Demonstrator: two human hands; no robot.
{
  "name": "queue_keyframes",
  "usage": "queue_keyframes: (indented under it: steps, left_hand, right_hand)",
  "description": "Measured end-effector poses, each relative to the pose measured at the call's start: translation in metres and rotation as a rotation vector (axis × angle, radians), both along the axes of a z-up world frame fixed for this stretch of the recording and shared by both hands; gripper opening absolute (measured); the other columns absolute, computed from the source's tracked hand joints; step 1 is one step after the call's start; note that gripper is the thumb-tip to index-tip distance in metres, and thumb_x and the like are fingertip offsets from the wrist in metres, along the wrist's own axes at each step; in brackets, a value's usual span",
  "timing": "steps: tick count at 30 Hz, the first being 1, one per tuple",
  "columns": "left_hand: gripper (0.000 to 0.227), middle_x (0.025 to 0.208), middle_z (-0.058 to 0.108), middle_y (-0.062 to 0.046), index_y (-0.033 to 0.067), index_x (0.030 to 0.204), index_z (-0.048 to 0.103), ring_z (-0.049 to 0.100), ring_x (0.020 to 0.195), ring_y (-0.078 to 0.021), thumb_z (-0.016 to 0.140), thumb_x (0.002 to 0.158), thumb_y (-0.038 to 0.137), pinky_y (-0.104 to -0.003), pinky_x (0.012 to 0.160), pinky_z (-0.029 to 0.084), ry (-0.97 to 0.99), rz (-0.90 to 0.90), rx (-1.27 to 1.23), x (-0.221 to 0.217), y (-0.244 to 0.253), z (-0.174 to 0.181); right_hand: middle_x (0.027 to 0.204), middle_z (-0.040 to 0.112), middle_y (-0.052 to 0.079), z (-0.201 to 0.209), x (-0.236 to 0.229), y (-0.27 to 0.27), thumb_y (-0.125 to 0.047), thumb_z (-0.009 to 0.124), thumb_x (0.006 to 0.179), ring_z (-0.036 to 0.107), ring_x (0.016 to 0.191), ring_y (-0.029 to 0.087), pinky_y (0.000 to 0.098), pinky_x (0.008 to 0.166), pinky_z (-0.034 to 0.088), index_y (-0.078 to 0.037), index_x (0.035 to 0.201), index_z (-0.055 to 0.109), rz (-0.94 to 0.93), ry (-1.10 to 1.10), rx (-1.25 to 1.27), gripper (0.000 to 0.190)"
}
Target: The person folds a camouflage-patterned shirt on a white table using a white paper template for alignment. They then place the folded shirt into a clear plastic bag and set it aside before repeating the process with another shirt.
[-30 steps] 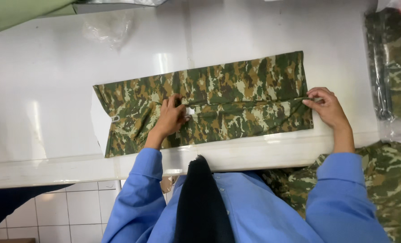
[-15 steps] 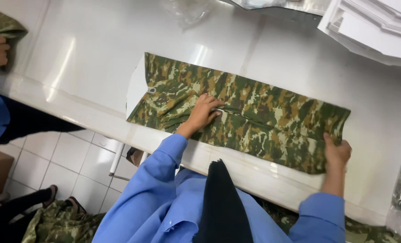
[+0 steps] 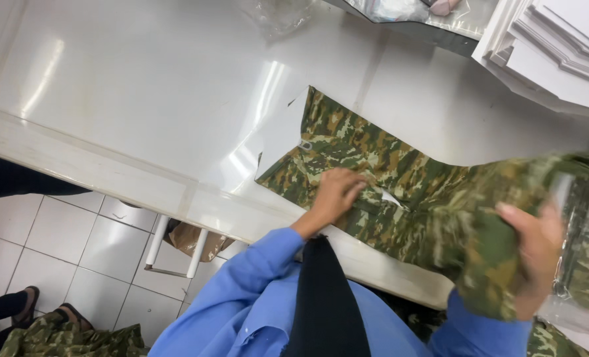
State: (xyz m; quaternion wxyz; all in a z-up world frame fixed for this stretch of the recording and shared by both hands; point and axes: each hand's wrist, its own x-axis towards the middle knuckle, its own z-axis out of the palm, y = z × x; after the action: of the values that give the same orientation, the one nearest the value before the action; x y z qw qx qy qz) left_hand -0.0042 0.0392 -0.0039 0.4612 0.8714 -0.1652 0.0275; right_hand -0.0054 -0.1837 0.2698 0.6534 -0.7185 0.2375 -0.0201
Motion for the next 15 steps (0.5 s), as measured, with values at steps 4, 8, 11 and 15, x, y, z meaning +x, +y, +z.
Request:
queue_keyframes:
  steps: [4,8,11,15]
  left_hand:
    - [0.033,0.115,0.077,-0.016,0.0054,0.123,0.07,0.074,0.103,-0.0267,0.053,0.095,0.008,-0.039,0.091,0.059,0.827,0.319,-0.622,-0.032,0.136,-0.025]
    - [0.071,0.143,0.048,-0.045,-0.0237,0.144,0.037,0.056,0.13,-0.0522,0.054,0.075,-0.013,-0.053,0.105,0.053,1.277,0.372,-1.196,-0.051,0.179,-0.007]
    - [0.044,0.11,0.068,-0.037,-0.0207,0.108,0.057,0.073,0.103,-0.0439,0.083,0.085,0.006,-0.049,0.092,0.061,1.285,0.512,-1.155,-0.034,0.179,0.004]
    - [0.049,0.106,0.069,-0.037,-0.0216,0.115,0.053,0.076,0.092,-0.0423,0.08,0.089,0.01,-0.047,0.081,0.066,1.261,0.577,-1.084,-0.041,0.196,-0.025]
  right_hand:
    - [0.131,0.058,0.018,-0.068,0.073,0.193,-0.015,0.073,0.085,0.063,0.106,0.029,0.043,0.092,0.055,-0.009,0.154,0.039,0.354,0.138,-0.109,0.076]
    - [0.115,0.066,0.032,-0.175,0.123,0.339,-0.03,0.073,0.099,0.077,0.082,0.039,0.0479,0.069,0.07,-0.013,0.163,-0.001,0.783,0.202,0.201,0.099]
    - [0.104,0.075,0.014,-0.191,0.144,0.326,-0.02,0.068,0.102,0.079,0.081,0.022,0.0305,0.065,0.071,-0.016,0.146,0.052,0.798,0.192,-0.09,0.047]
    - [0.12,0.068,0.01,-0.209,0.158,0.2,-0.032,0.065,0.108,0.066,0.114,0.03,0.049,0.106,0.042,-0.014,0.128,0.068,0.656,-0.151,-0.807,0.027]
